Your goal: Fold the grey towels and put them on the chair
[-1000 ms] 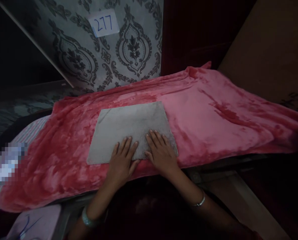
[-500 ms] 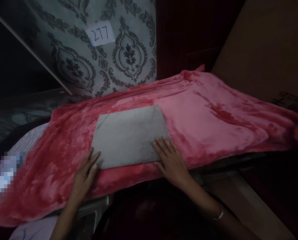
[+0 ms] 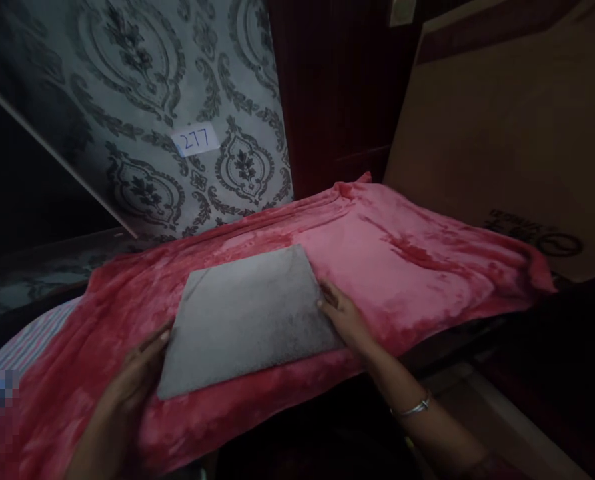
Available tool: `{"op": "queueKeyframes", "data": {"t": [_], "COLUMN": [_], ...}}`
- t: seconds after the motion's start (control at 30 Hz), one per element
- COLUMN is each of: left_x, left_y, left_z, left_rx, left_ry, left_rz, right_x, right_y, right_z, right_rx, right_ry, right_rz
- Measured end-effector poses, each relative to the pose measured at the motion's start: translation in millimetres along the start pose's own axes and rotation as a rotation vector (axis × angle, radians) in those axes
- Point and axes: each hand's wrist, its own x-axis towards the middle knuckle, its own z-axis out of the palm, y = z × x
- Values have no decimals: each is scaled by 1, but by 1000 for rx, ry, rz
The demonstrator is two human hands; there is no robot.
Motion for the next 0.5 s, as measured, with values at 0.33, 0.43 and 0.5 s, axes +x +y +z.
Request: {"op": "queueKeyframes", "data": {"t": [0.33,0.43,0.5], "left_x": [17,25,30], "left_y": [17,20,21], "left_z": [20,24,26], "left_rx": [-58,-87,-67], "left_ry": [-54,-58,-85], "left_rz": [-203,-286,-301], "right_x": [35,51,62], "right_y": [-13,-8,-7], "right_z": [0,-6,-6], "right_rx": [558,636,657], "right_ry": [-205,-284,-298], "right_rz": [187,277,350]}}
